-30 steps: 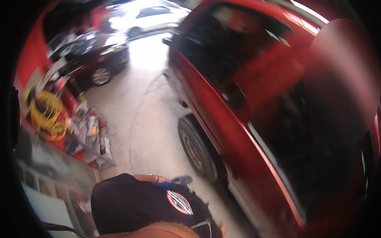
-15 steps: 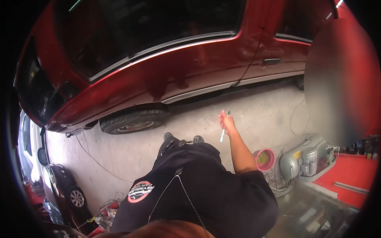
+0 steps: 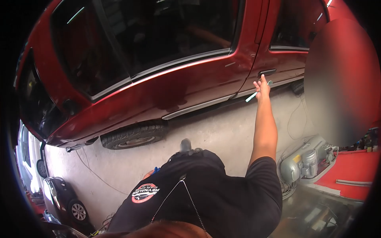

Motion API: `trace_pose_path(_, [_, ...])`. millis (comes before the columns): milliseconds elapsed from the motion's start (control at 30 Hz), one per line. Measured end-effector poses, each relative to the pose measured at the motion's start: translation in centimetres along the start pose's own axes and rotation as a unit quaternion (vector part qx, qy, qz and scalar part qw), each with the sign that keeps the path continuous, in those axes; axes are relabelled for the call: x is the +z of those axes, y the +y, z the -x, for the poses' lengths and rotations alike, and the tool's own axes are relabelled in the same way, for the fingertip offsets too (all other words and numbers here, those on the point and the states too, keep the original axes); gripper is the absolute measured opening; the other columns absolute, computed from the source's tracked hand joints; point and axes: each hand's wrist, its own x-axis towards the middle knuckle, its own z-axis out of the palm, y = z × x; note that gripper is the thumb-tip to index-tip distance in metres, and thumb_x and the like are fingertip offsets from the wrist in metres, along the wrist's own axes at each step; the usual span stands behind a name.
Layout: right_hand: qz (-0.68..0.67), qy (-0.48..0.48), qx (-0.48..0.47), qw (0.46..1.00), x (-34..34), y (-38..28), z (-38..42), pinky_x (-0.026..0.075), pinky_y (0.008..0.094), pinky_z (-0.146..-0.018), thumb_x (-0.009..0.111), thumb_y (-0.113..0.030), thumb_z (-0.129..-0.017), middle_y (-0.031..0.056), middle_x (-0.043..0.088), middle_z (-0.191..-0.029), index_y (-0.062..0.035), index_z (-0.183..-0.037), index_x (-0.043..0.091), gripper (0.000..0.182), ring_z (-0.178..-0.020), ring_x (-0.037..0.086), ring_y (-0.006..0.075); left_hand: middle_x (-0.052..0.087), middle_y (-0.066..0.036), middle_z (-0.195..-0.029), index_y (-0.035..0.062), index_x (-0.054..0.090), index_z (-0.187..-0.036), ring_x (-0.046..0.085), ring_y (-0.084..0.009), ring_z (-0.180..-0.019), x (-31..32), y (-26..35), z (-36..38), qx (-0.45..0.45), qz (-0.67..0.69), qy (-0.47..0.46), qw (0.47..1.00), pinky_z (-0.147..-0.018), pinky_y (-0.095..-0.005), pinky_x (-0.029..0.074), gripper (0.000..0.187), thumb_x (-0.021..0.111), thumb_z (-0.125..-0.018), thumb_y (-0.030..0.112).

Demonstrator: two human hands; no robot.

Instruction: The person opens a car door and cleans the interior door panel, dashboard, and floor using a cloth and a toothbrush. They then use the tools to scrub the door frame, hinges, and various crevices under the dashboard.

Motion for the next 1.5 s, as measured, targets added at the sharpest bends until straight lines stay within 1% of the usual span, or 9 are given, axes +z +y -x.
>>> trace_pose_path(267, [-0.065, 0.013, 0.007, 0.998, -0.7, -1.0, -7.9, 0.038, 0.0228, -0.041, 0.062, -0.043, -0.101, 0.0156, 0.063, -0.121, 0.0003, -0.140, 0.041, 0.062, -0.086, 0.074, 0.0246, 0.071, -0.016, -0.119, 0.0033, 0.061, -0.134, 0.072, -0.0302, -0.101, 1.7, 1.8, -0.6, -0.066, 0.069, -0.003, 0.995, -0.096, -0.0438, 0.056, 0.051, 0.057, -0.100, 0.042])
trace_pose_path(333, [-0.082, 0.033, 0.043, 0.995, -0.9, -1.3, -10.4, 0.036, 0.0254, -0.045, 0.065, -0.042, -0.100, 0.0175, 0.054, -0.141, 0.0006, -0.145, 0.041, 0.067, -0.081, 0.074, 0.0248, 0.072, -0.017, -0.116, 0.0025, 0.062, -0.131, 0.073, -0.0313, -0.098, 4.0, 2.0, 1.2, -0.039, 0.075, 0.014, 0.996, -0.093, -0.0456, 0.057, 0.051, 0.058, -0.100, 0.042])
trace_pose_path(533, [-0.177, -0.083, 0.132, 0.972, -2.3, -2.4, -13.9, 0.029, 0.0234, -0.036, 0.060, -0.047, -0.101, 0.0014, 0.059, -0.077, -0.0145, -0.100, 0.056, 0.033, -0.053, 0.056, 0.0125, 0.073, -0.016, -0.114, -0.0006, 0.063, -0.129, 0.073, -0.0302, -0.095, 13.3, -1.8, 5.5, -0.003, -0.029, 0.202, 0.979, -0.088, -0.0443, 0.060, 0.049, 0.058, -0.099, 0.038])
trace_pose_path(767, [-0.100, -0.050, 0.090, 0.990, -4.4, -2.5, -12.8, 0.024, 0.0246, -0.038, 0.069, -0.037, -0.098, -0.0019, 0.036, -0.061, -0.0111, -0.086, 0.048, 0.035, -0.045, 0.035, 0.0095, 0.074, -0.018, -0.117, -0.0008, 0.068, -0.127, 0.071, -0.0259, -0.104, 15.8, -13.7, -1.0, -0.027, -0.356, 0.165, 0.919, -0.095, -0.0370, 0.054, 0.062, 0.061, -0.095, 0.051])
trace_pose_path(1000, [-0.054, -0.154, 0.047, 0.985, -17.8, -3.1, -6.5, 0.025, 0.0229, -0.038, 0.067, -0.035, -0.100, -0.0052, 0.033, -0.067, -0.0140, -0.091, 0.049, 0.029, -0.050, 0.033, 0.0065, 0.074, -0.023, -0.110, -0.0132, 0.069, -0.113, 0.074, -0.0289, -0.095, 23.8, -10.6, 0.2, 0.018, -0.390, 0.157, 0.907, -0.089, -0.0374, 0.057, 0.067, 0.070, -0.089, 0.050])
trace_pose_path(1200, [-0.021, -0.157, 0.060, 0.985, -30.1, -7.5, 1.3, 0.023, 0.0210, -0.037, 0.061, -0.036, -0.103, -0.0072, 0.039, -0.068, -0.0135, -0.096, 0.057, 0.024, -0.049, 0.031, 0.0038, 0.070, -0.030, -0.115, -0.0055, 0.073, -0.111, 0.068, -0.0386, -0.113, 33.2, -4.8, -6.9, 0.002, -0.548, 0.243, 0.800, -0.101, -0.0445, 0.050, 0.067, 0.069, -0.085, 0.056])
trace_pose_path(1267, [-0.082, -0.260, 0.061, 0.960, -40.1, -5.6, -1.8, 0.043, 0.0247, -0.047, 0.063, -0.033, -0.102, -0.0013, 0.057, -0.080, -0.0132, -0.109, 0.062, 0.021, -0.061, 0.052, 0.0091, 0.069, -0.028, -0.121, -0.0035, 0.072, -0.115, 0.066, -0.0395, -0.115, 37.8, -1.7, -8.3, 0.026, -0.584, 0.231, 0.777, -0.101, -0.0429, 0.050, 0.066, 0.072, -0.083, 0.054])
trace_pose_path(1333, [0.016, -0.073, 0.078, 0.994, -40.6, -7.6, 2.6, 0.055, 0.0367, -0.060, 0.057, -0.038, -0.103, 0.0118, 0.070, -0.105, -0.0119, -0.123, 0.061, 0.033, -0.073, 0.064, 0.0219, 0.068, -0.025, -0.125, -0.0006, 0.069, -0.122, 0.065, -0.0386, -0.118, 41.3, 0.4, -11.0, 0.082, -0.607, 0.215, 0.761, -0.102, -0.0423, 0.050, 0.070, 0.075, -0.080, 0.054])
trace_pose_path(1500, [0.137, 0.022, 0.047, 0.989, -60.5, -6.0, 3.4, 0.055, 0.0390, -0.062, 0.059, -0.035, -0.101, 0.0113, 0.069, -0.101, -0.0112, -0.119, 0.061, 0.030, -0.074, 0.064, 0.0233, 0.067, -0.024, -0.128, 0.0030, 0.065, -0.129, 0.064, -0.0365, -0.120, 54.0, 5.8, -13.5, 0.115, -0.644, 0.150, 0.741, -0.104, -0.0419, 0.049, 0.075, 0.077, -0.076, 0.055])
